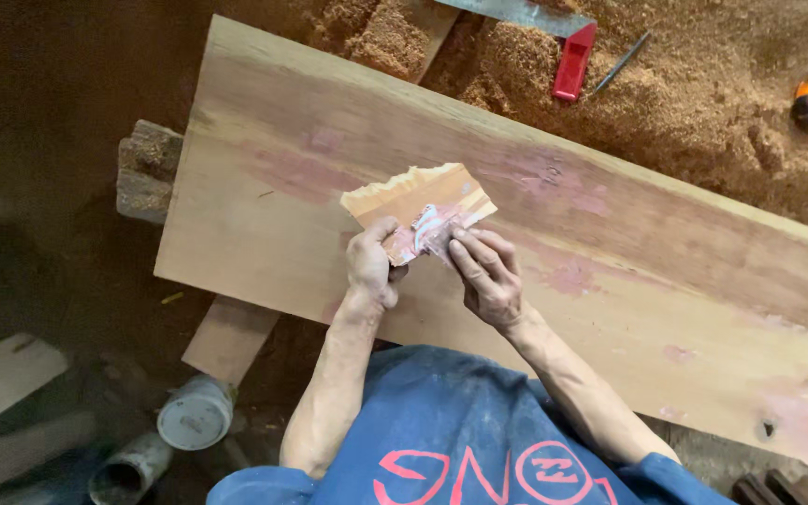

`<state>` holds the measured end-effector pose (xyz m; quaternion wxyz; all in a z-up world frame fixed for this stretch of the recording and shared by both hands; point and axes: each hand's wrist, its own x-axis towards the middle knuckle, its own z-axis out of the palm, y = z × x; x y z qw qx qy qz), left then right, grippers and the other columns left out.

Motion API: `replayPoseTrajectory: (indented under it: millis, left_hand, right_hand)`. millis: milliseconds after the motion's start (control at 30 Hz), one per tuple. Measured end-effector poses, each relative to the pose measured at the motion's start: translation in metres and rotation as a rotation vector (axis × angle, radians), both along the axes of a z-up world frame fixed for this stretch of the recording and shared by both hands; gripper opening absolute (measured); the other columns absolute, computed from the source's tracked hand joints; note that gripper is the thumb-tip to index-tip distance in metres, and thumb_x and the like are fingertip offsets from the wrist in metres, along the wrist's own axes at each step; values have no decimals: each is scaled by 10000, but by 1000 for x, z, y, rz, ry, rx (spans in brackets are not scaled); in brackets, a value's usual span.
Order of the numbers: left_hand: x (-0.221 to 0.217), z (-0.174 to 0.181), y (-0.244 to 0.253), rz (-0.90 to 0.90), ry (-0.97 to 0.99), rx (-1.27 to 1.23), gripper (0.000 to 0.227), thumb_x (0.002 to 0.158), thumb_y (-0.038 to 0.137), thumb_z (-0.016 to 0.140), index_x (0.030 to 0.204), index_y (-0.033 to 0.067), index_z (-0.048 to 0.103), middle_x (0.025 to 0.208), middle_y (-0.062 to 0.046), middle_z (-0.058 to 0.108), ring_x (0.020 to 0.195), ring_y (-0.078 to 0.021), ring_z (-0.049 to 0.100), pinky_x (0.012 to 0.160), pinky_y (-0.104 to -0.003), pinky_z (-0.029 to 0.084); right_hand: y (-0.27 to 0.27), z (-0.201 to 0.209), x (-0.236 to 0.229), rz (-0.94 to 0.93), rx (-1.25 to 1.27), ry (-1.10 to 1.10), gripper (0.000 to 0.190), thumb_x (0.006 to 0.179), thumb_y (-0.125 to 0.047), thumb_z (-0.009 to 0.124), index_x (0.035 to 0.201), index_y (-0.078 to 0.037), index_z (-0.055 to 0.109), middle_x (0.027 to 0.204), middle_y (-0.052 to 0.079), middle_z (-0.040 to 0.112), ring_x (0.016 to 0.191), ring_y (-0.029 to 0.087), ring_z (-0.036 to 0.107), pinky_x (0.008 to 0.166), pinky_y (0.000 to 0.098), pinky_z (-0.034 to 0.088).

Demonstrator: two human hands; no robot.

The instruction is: The person applies a pinkish filler paste to a large wooden plank using a small putty knife. They repeatedly scoop filler from a small wooden palette and spread it into the wood grain and knots.

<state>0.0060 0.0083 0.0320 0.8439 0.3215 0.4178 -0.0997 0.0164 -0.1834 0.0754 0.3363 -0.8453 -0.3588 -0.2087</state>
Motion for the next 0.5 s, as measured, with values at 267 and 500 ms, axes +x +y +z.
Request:
replayPoseTrajectory:
  millis: [267, 500]
  left_hand:
    - [-23, 37, -23, 64, 6, 17, 188, 920, 157, 618, 741, 102, 620, 631, 7, 591, 419, -86, 509, 321, -252, 297]
    - [-43, 75, -15, -131, -134, 168, 186, 887, 148, 578, 788, 55, 705, 714, -15, 685, 569, -96, 638, 498, -259, 482]
  right_hand:
    - [-47, -8, -25, 109, -44, -85, 344, 844, 54, 762, 1175, -37, 747, 1273, 108, 708, 1059, 287, 642, 938, 401, 562]
    - [-118, 30, -21, 337, -176, -66, 456, 745, 79, 689, 1189, -19, 731, 1285, 123, 692, 1047, 311, 664, 893, 405, 578]
